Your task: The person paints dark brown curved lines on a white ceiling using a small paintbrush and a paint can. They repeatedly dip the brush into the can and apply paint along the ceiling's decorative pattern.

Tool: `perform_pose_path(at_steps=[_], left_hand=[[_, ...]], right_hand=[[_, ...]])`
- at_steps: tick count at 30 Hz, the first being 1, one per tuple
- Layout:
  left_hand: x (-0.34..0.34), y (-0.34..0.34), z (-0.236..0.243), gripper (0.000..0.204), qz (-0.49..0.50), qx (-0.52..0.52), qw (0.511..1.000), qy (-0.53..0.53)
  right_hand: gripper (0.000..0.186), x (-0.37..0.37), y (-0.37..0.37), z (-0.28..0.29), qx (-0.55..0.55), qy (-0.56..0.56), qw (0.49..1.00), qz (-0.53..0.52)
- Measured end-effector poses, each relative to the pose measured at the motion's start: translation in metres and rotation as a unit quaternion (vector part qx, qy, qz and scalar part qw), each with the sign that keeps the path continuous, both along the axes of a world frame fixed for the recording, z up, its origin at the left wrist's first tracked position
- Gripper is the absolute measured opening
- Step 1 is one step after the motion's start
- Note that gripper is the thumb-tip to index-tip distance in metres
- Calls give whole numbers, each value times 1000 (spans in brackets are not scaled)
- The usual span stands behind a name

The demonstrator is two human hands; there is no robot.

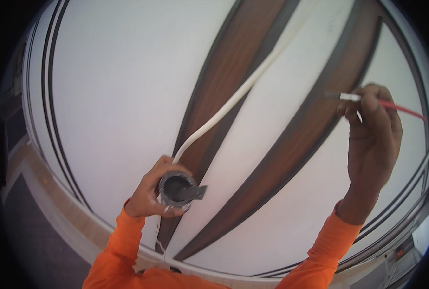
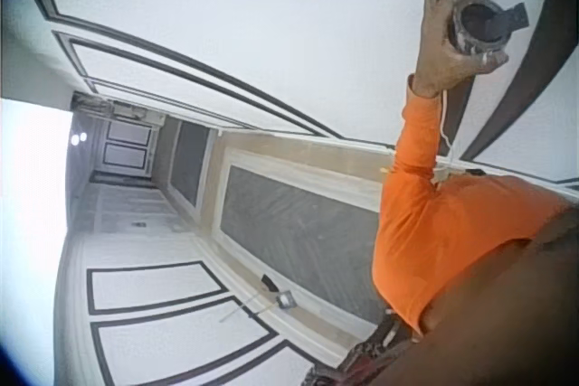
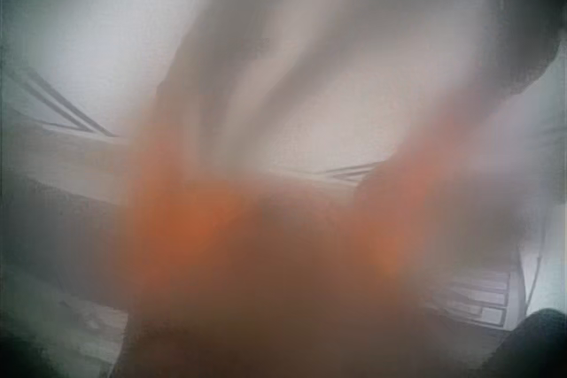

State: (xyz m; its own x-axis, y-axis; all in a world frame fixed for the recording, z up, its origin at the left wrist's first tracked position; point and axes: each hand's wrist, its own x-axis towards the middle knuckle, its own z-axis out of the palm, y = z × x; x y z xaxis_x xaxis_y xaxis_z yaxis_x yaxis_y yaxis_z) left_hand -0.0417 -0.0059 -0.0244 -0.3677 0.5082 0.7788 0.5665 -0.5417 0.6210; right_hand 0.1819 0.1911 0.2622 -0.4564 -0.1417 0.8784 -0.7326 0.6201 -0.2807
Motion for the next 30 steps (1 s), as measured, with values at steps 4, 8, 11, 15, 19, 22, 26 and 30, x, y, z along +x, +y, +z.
perform_pose_path(at_steps=[4, 8, 11, 15, 19, 22, 26, 30], left_hand=[[9, 8, -5, 73, -28, 24, 999, 3], [15, 19, -15, 78, -22, 44, 998, -27], [12, 15, -11, 77, -18, 17, 1000, -17], [12, 14, -5, 77, -10, 28, 1000, -5], [10, 14, -5, 79, -14, 21, 1000, 1], [12, 12, -2, 80, -12, 13, 1000, 5], [12, 13, -3, 82, -20, 19, 1000, 13], [13, 13, -6, 82, -25, 37, 999, -7]], right_hand=[[14, -24, -21, -69, -12, -107, 993, -44], [15, -53, -42, -100, 38, -206, 975, -78], [16, -67, -51, -107, 115, -268, 949, -119], [20, -85, -58, -117, 246, -280, 915, -156], [20, -86, -66, -123, 270, -310, 889, -200], [21, -85, -67, -123, 280, -314, 888, -185], [19, -85, -70, -123, 287, -306, 885, -201], [18, -84, -70, -113, 268, -292, 895, -205]])
